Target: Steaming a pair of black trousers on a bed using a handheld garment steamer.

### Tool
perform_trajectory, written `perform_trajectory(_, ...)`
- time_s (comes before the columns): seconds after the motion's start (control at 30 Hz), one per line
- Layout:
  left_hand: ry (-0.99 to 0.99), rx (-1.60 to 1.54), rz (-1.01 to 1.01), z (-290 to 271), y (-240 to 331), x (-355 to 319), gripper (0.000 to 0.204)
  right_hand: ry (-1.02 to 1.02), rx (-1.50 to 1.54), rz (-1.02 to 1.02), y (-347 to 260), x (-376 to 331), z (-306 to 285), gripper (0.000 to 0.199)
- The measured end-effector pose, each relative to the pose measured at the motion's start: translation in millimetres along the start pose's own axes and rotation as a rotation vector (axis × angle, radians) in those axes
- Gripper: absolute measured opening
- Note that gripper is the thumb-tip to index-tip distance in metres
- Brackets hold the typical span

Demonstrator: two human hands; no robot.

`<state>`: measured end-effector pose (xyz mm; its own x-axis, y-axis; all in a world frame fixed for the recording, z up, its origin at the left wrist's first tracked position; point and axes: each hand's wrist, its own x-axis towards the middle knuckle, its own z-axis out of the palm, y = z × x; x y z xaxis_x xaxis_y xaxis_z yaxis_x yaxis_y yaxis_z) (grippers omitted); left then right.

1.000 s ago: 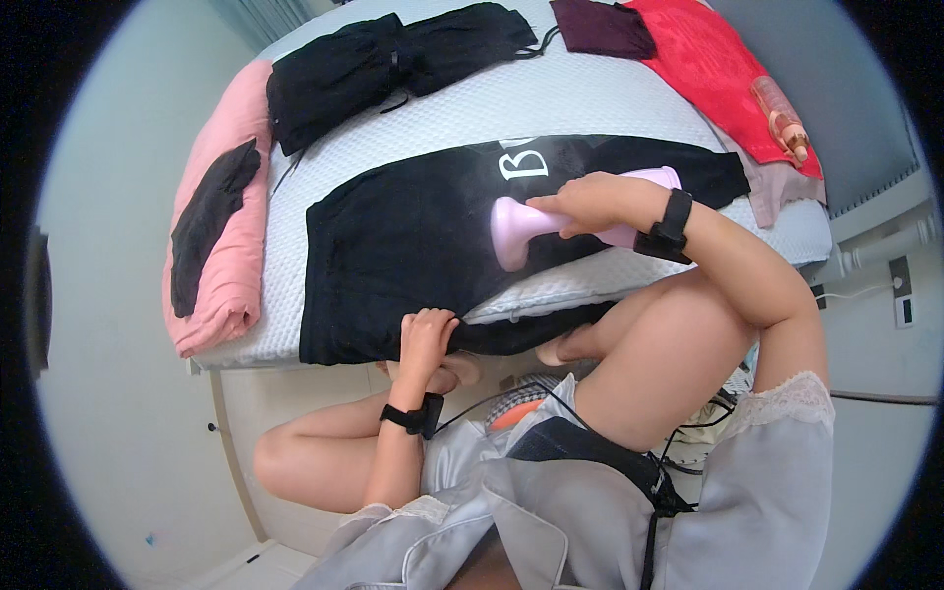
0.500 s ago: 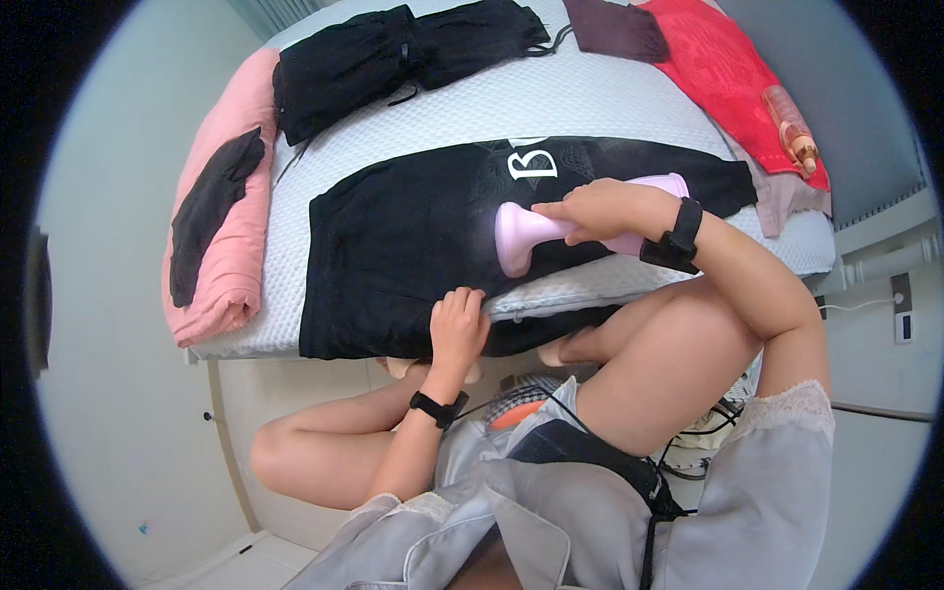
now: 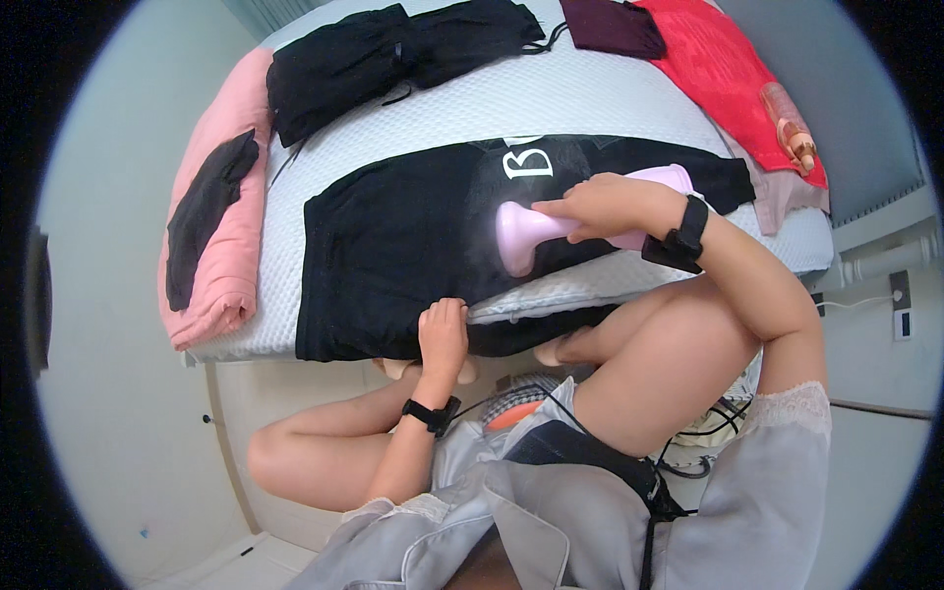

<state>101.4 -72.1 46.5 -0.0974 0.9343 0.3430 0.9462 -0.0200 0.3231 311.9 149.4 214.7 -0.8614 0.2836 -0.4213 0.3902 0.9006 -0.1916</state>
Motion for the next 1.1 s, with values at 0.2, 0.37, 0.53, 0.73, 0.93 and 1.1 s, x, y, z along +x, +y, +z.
perform_trajectory(0.2,-0.03,-0.039,-0.014,-3,3,2,0.005,-0.061,0.062,0.035,0,10,0,0.068)
perform_trajectory(0.37,-0.071,-0.023,0.012,-9,8,3,0.013,-0.092,0.025,0.067,0,-2,-6,0.067)
perform_trajectory(0.53,-0.063,-0.076,0.093,-7,3,-2,0.018,-0.049,0.015,0.024,-8,0,-1,0.066)
perform_trajectory(0.73,-0.023,-0.142,0.013,-9,1,-4,0.015,0.019,0.094,-0.085,-7,17,14,0.066)
perform_trajectory(0.93,0.011,-0.174,-0.02,-8,-5,-4,0.014,-0.126,0.082,0.057,-6,5,-7,0.066)
perform_trajectory(1.1,0.037,-0.217,-0.019,-7,-9,-7,0.016,-0.109,0.135,0.017,-6,2,0,0.065)
